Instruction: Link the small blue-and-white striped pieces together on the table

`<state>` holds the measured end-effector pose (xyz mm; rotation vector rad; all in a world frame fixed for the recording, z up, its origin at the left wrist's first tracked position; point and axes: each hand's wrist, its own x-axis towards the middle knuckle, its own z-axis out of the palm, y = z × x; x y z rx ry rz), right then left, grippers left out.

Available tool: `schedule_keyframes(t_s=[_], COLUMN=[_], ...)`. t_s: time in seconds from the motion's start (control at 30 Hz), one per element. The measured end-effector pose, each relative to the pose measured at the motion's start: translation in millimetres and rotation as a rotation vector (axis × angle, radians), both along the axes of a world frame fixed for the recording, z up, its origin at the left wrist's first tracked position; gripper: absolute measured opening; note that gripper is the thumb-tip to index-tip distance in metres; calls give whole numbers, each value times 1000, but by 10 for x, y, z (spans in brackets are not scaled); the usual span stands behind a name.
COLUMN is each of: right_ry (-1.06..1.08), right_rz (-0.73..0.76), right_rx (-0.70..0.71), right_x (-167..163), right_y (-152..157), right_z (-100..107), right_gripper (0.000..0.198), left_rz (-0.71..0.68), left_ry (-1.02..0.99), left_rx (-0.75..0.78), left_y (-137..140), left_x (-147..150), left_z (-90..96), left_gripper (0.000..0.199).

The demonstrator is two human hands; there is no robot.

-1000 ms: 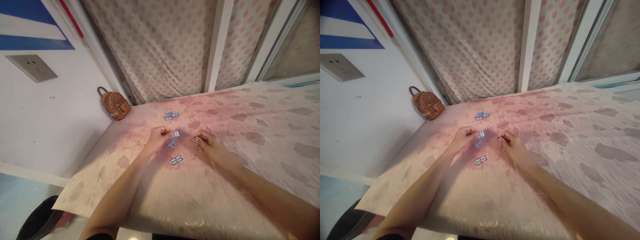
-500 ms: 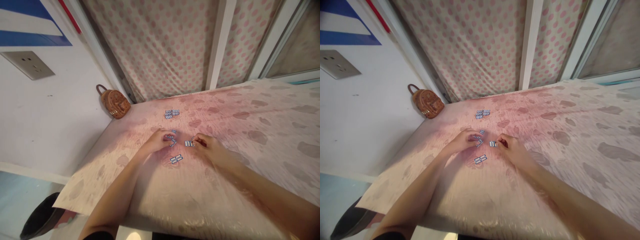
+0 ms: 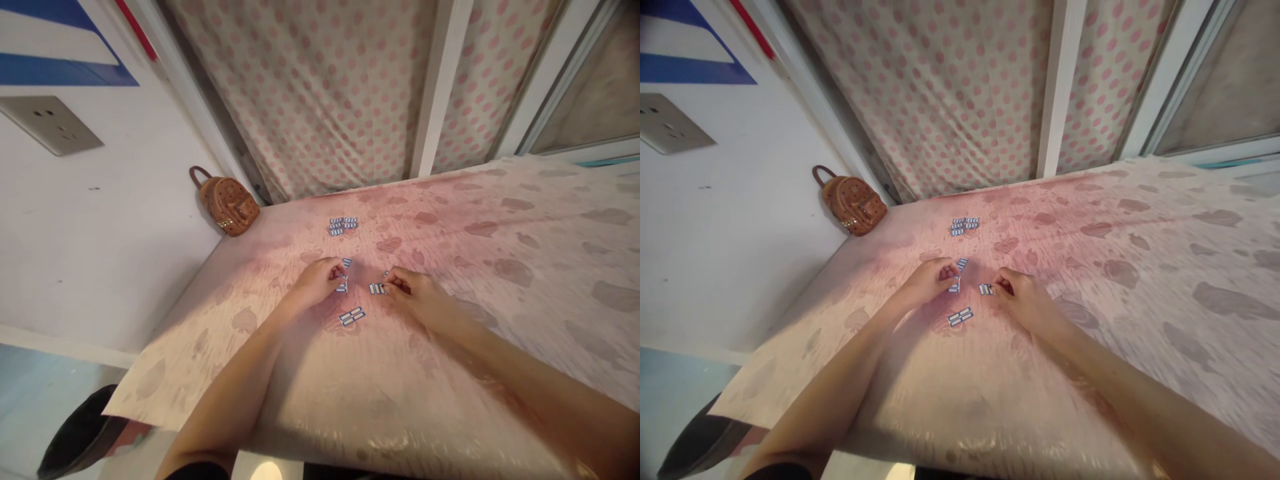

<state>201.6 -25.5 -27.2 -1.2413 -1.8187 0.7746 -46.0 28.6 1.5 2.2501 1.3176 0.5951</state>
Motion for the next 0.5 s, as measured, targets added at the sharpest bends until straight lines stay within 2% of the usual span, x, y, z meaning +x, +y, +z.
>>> schedule_keyframes(t_s=[0.1, 0.17, 0.27, 0.37, 0.5], right_ry=[101, 200, 257, 211, 152], right_rz=[18, 27, -4, -42, -67], right_rx=[-54, -90, -84, -31, 0], right_x=[-6, -13, -23, -27, -32], right_y=[6, 3, -17, -45, -81], right_z=[-23, -31, -6, 49, 111], right_gripper=[15, 18, 19, 20, 23], left_rz=[128, 196, 213, 199, 147], left_ry=[-198, -427, -709, -813, -810], left_rx=[-64, -192, -356, -424, -451], left_y=[-25, -61, -150, -249, -326], left_x=[83, 162, 288, 392, 462], left_z=[25, 24, -10, -48, -45], left_gripper=[6, 4, 7, 15, 18])
